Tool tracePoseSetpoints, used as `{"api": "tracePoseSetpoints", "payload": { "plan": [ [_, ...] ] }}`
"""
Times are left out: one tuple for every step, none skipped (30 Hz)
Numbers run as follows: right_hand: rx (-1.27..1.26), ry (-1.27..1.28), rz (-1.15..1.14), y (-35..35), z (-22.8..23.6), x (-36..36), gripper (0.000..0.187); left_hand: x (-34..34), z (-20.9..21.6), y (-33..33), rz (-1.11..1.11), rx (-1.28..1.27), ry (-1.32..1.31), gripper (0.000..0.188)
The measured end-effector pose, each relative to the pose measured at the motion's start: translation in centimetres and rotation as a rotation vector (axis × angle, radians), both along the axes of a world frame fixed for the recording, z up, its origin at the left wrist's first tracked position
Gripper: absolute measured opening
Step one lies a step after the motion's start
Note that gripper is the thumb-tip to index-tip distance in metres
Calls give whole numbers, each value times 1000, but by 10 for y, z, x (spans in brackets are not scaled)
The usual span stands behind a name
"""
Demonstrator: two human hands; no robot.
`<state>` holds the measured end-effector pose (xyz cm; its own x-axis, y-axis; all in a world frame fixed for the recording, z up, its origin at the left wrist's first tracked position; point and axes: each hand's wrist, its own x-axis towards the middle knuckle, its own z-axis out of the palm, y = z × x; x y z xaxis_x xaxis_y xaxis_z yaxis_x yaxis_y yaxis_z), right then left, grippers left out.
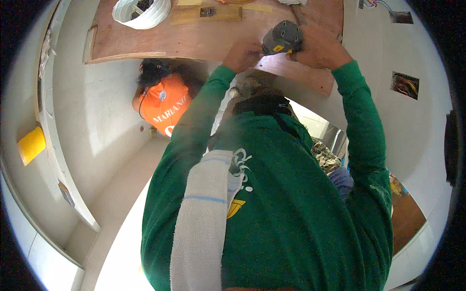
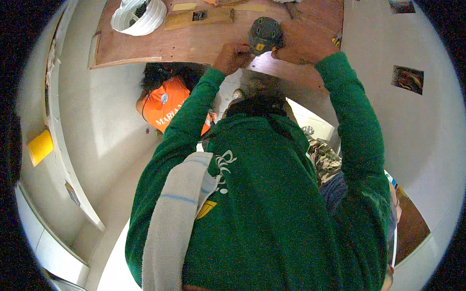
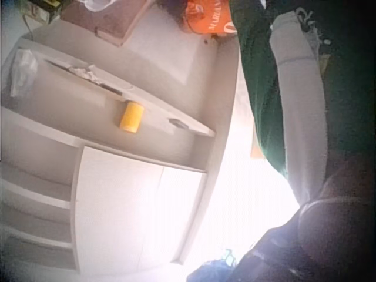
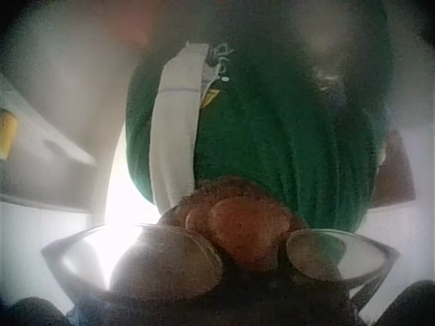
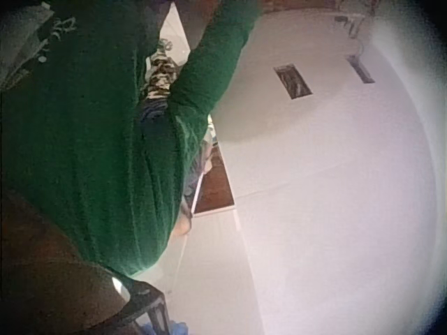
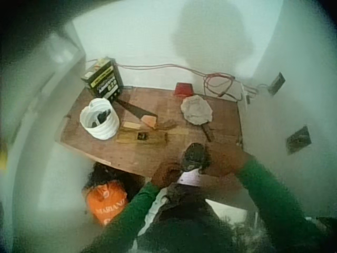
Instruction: The person uses a cordless drill to drive screws into a wooden cabinet frame, then hammers a small wooden block into place, and finally uses a utility knife to trim excess material. The task involves assembling and finishing a wooden furniture piece.
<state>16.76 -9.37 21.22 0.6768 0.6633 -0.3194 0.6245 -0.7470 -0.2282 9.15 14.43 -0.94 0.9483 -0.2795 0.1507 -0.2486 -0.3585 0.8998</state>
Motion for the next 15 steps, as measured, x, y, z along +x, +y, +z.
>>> {"api": "tracePoseSetpoints", "payload": {
  "plan": [
    [2, 2, -7, -1, -1, -1, 43, 0, 0, 0, -16, -30, 21, 21],
    [62, -11, -7, -1, -2, -2, 44, 0, 1, 1, -23, -66, 35, 20],
    [122, -24, -8, -2, -4, -2, 44, 0, 1, 1, -43, -57, 93, 18],
    [202, -55, 33, -3, -5, -4, 45, -1, 1, 1, -28, -36, 1, 18],
    [181, -96, -1, -1, -7, 0, 46, 5, 1, 3, -29, 28, -56, 17],
    [179, -144, 10, -1, -8, 2, 48, 6, 2, 4, -10, 105, -102, 16],
    [210, -190, 24, 0, -9, 6, 49, 7, 4, 4, -18, 93, -137, 15],
    [240, -236, 38, 2, -9, 10, 50, 8, 5, 4, -8, 91, -170, 15],
    [302, -274, 55, 1, -7, 13, 50, 8, 7, 3, -13, 92, -208, 14],
    [284, -243, 85, 1, -5, 15, 50, 9, 8, 2, -9, 99, -171, 14],
    [265, -211, 114, 0, -2, 16, 50, 9, 10, 3, -20, 112, -140, 14],
    [167, -112, 156, -5, 4, 18, 49, 10, 11, 4, -18, 119, -119, 14],
    [111, -69, 149, -1, 4, 17, 48, 10, 11, 3, -16, 127, -96, 13],
    [55, -27, 143, -3, 8, 17, 48, 10, 11, 3, -1, 127, -83, 13],
    [40, -40, 87, 2, 7, 14, 47, 11, 10, 3, 3, 129, -57, 13]
  ]
}}
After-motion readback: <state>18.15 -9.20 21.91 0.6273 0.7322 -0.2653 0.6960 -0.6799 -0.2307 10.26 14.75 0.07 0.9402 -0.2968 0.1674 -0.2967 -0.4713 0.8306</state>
